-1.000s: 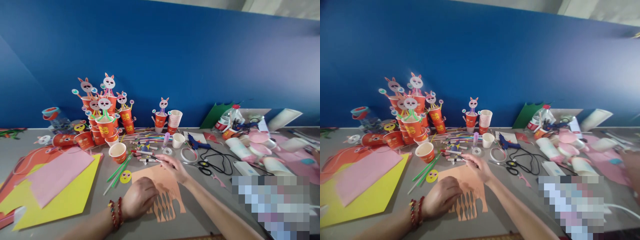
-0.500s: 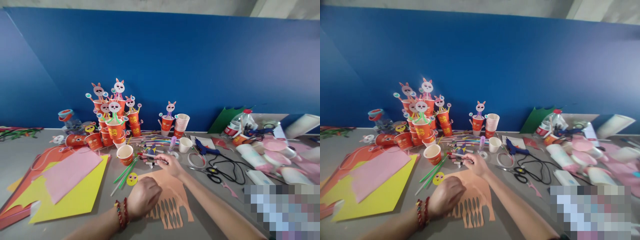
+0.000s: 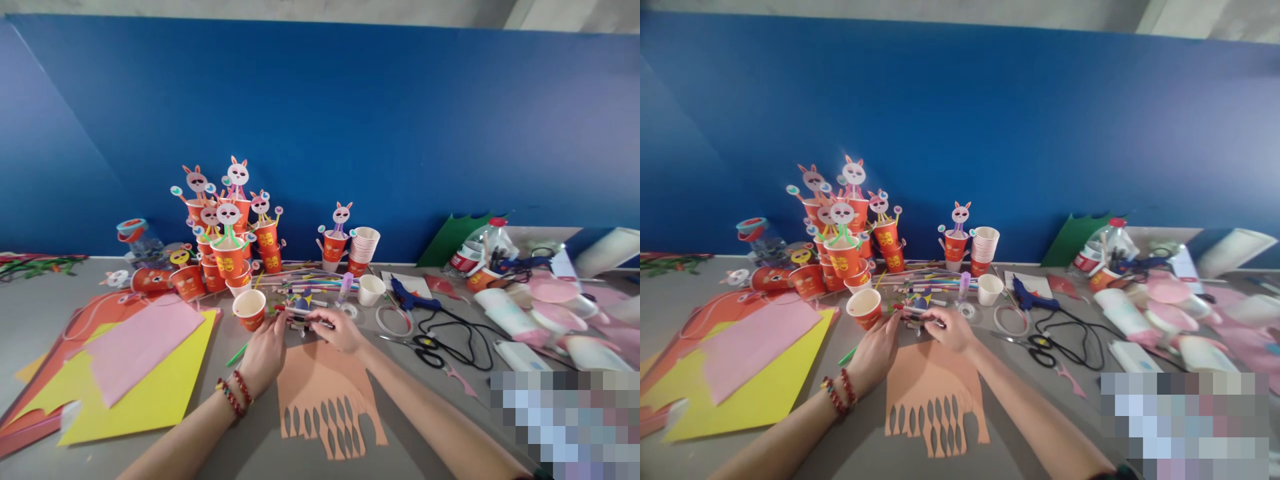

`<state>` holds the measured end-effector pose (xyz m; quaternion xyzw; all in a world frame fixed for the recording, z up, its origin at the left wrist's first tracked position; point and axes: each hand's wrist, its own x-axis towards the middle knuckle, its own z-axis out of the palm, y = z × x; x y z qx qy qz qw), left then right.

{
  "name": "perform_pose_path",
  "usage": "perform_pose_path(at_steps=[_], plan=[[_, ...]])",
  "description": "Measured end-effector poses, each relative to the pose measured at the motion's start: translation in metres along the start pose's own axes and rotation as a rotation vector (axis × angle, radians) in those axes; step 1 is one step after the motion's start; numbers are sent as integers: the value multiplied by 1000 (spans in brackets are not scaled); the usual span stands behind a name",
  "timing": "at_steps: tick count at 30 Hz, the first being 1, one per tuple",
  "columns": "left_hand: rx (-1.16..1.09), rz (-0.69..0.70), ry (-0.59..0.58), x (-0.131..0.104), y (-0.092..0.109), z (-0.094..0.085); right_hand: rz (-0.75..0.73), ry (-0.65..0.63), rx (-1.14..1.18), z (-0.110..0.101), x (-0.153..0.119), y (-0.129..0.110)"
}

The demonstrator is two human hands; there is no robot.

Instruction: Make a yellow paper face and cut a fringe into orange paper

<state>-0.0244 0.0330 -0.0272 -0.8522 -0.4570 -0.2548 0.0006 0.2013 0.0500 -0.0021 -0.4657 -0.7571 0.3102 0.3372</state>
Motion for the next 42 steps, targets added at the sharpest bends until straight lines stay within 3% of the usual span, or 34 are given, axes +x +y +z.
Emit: perform_pose_path(at_steps=[15, 33, 42], plan=[[-61, 8, 33, -1, -5, 6, -49, -33, -82, 3, 4, -13], [-157, -47, 33, 0, -6, 12, -108, -46, -132, 14, 4, -7], [-261, 3, 64, 1, 3, 6, -65, -34, -162, -2, -1, -26]])
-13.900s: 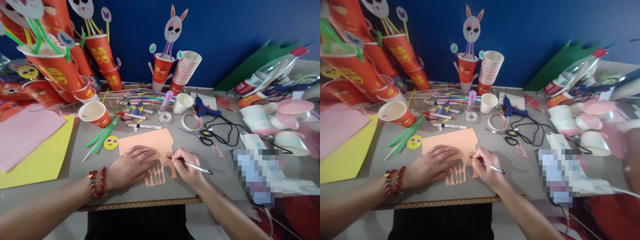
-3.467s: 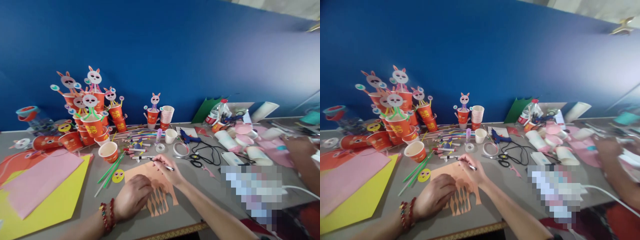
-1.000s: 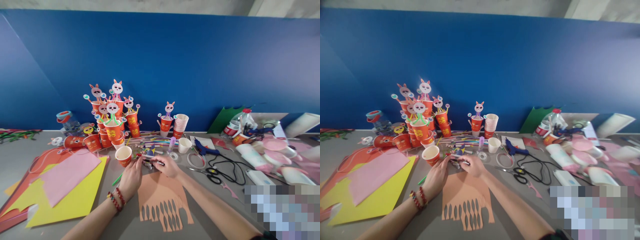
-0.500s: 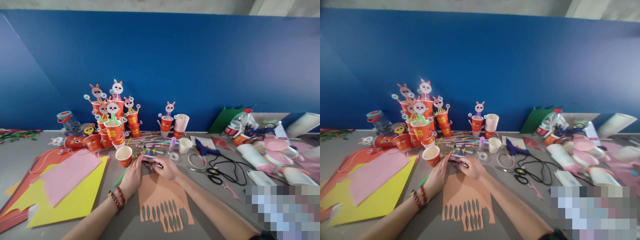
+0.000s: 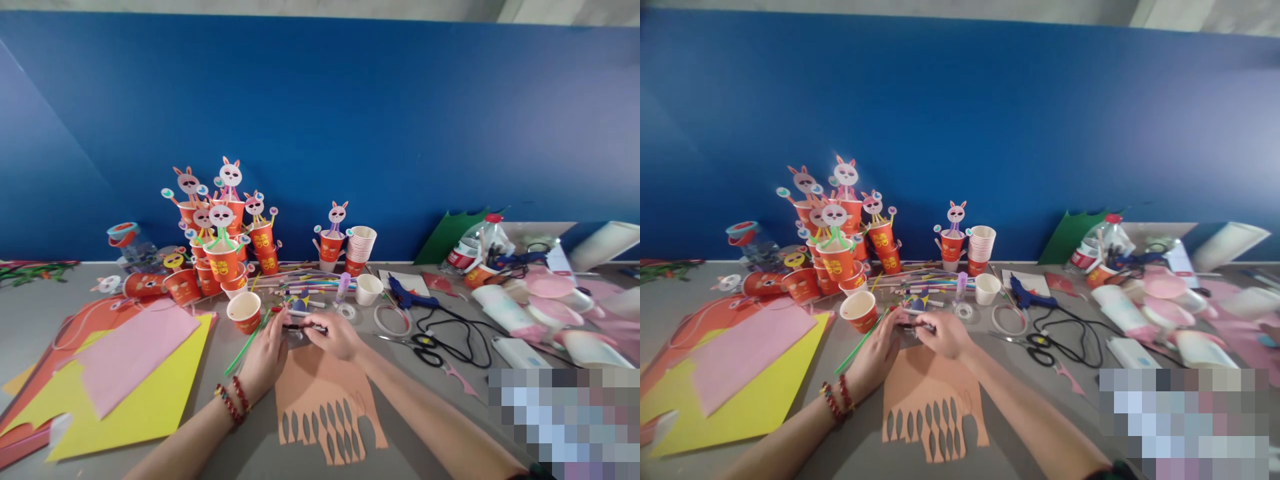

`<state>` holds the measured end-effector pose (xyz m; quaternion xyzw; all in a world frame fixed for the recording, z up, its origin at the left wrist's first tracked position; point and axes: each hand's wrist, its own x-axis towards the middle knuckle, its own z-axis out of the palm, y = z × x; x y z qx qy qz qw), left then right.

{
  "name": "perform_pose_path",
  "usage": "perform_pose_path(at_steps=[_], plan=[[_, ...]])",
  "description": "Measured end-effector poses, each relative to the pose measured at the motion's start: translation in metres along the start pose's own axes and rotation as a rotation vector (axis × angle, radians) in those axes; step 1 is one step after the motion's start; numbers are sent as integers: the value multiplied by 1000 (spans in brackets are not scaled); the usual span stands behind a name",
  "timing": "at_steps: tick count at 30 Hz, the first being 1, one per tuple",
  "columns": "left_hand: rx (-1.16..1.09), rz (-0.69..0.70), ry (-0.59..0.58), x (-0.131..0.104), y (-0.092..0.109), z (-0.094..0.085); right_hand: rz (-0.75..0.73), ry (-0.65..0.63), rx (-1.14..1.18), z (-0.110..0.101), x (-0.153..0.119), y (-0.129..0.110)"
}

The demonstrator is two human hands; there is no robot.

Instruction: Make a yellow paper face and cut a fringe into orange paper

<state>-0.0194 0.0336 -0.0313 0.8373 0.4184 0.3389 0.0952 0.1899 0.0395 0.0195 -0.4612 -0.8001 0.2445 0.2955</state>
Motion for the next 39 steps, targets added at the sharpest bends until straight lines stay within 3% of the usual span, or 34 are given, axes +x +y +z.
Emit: perform_pose_path(at_steps=[8, 17, 26, 30, 39], plan=[[-143, -28, 34, 1, -2, -3, 10, 0, -39, 0, 14, -16], [-172, -80, 38, 1, -10, 0, 50, -32, -4, 9, 50, -26], [-148, -21, 21, -1, -7, 1, 69, -7, 216, 7, 23, -3], [-137, -13, 22, -2, -5, 0, 131, 34, 352, 9, 24, 10], [-129, -66, 33, 1, -8, -6, 215, 11, 664, 0, 17, 9]])
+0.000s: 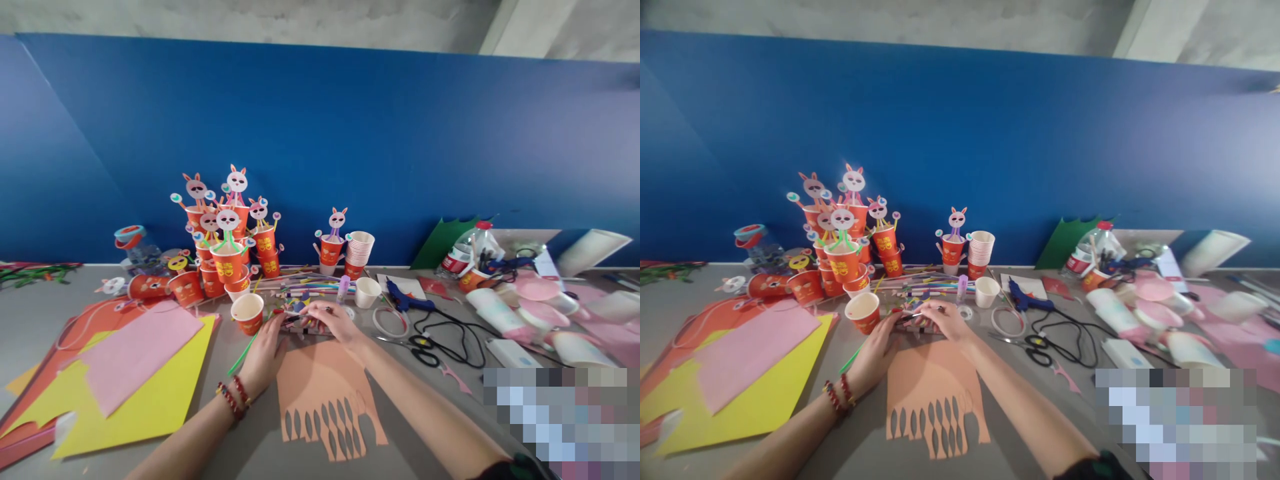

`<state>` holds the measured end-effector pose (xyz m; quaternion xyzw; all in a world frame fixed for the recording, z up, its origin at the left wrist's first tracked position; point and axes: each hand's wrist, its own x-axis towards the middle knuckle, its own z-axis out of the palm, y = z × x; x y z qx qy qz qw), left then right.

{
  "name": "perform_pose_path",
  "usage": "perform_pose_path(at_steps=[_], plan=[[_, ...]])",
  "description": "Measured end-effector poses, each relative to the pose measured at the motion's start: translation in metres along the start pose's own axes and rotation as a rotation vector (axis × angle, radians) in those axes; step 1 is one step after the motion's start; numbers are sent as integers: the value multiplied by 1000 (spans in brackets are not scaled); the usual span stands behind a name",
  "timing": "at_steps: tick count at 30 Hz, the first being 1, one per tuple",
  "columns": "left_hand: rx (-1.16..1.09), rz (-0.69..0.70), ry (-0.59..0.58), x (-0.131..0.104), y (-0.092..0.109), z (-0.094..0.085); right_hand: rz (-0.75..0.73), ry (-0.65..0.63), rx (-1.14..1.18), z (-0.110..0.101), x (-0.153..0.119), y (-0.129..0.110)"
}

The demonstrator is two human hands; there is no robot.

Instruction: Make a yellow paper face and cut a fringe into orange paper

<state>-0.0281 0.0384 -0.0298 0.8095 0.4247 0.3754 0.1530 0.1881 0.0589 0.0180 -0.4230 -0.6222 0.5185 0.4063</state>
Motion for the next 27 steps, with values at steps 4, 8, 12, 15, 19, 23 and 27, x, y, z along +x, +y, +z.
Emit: perform_pose_path(at_steps=[4, 8, 12, 15, 19, 23, 27], plan=[[-34, -19, -21, 3, 5, -6, 31, -48, 129, -4, -12, 2], [-44, 6, -55, 4, 12, -10, 50, -87, 314, -8, -21, 4], [-24, 29, -86, 5, 14, -8, 56, -153, 280, -16, -23, 3], [-3, 40, -74, 6, 14, -7, 57, -174, 98, -27, -22, 5], [32, 91, -48, 5, 14, -8, -98, -118, -301, -40, -16, 12], [119, 163, -51, 3, 16, -7, -237, -120, -663, -46, -10, 16], [151, 179, -84, 2, 16, -5, -257, -122, -807, -40, -5, 8]])
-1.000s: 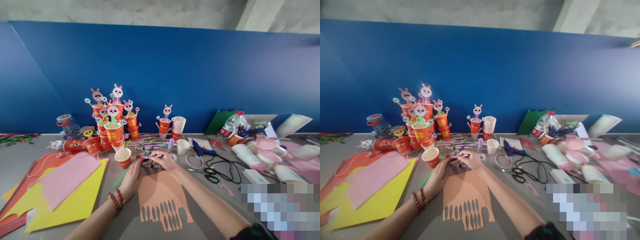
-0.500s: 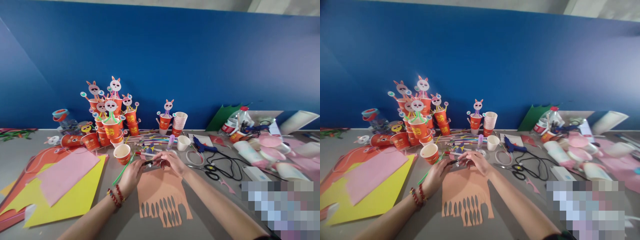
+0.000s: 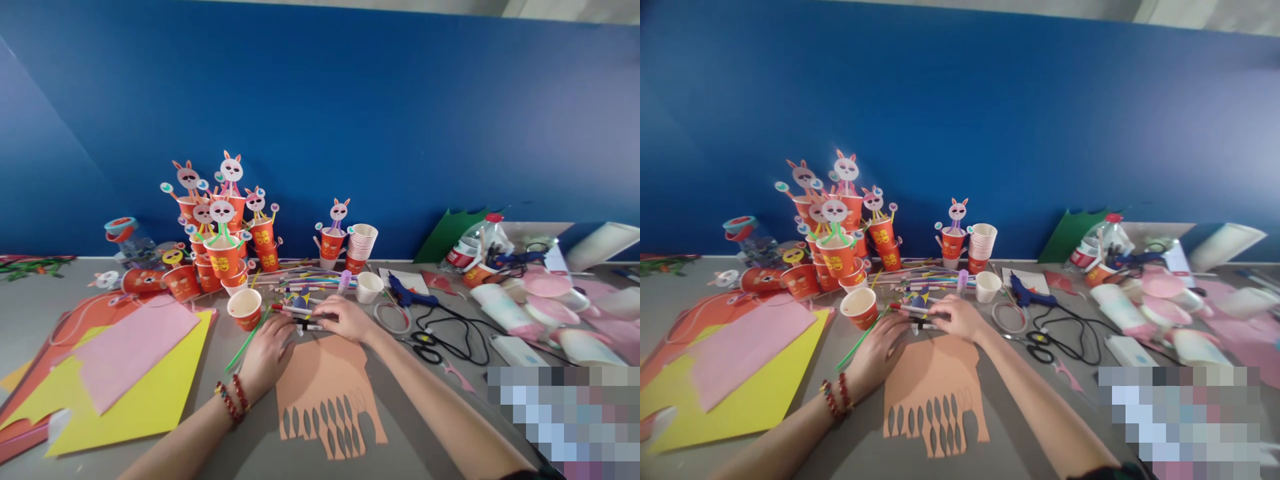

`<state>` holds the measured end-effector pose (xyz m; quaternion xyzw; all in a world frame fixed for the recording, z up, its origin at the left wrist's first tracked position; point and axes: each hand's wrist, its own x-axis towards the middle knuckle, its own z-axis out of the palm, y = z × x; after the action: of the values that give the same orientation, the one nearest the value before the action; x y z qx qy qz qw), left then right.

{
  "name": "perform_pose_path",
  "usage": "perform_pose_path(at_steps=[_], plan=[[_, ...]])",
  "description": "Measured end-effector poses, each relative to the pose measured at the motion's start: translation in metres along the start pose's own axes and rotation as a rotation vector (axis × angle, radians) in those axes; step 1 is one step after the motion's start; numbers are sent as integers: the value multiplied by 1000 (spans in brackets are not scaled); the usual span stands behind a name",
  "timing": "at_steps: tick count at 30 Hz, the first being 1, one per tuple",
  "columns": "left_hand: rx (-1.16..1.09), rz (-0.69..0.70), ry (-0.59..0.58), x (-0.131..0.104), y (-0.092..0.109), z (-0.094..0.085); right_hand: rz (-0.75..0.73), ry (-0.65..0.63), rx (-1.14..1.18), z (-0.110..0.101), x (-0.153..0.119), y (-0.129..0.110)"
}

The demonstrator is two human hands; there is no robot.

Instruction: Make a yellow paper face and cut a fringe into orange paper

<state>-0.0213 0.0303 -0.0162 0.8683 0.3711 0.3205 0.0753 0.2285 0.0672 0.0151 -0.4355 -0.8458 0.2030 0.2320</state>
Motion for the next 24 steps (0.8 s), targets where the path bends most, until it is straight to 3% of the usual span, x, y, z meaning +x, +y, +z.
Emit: perform_pose_path(at_steps=[10, 16, 19, 21, 24], plan=[[-10, 21, -43, -1, 4, -2, 222, -17, -319, 18, 33, -30], [46, 5, 51, 1, 12, -13, 259, 3, -314, -5, 20, -39], [79, -11, 109, 3, 14, -20, 208, -16, -217, -23, -6, -48], [59, -9, 90, 4, 15, -22, 135, -6, 18, -31, -26, -56], [5, 6, 27, 3, 20, -20, 165, 73, 349, -29, -49, -67]])
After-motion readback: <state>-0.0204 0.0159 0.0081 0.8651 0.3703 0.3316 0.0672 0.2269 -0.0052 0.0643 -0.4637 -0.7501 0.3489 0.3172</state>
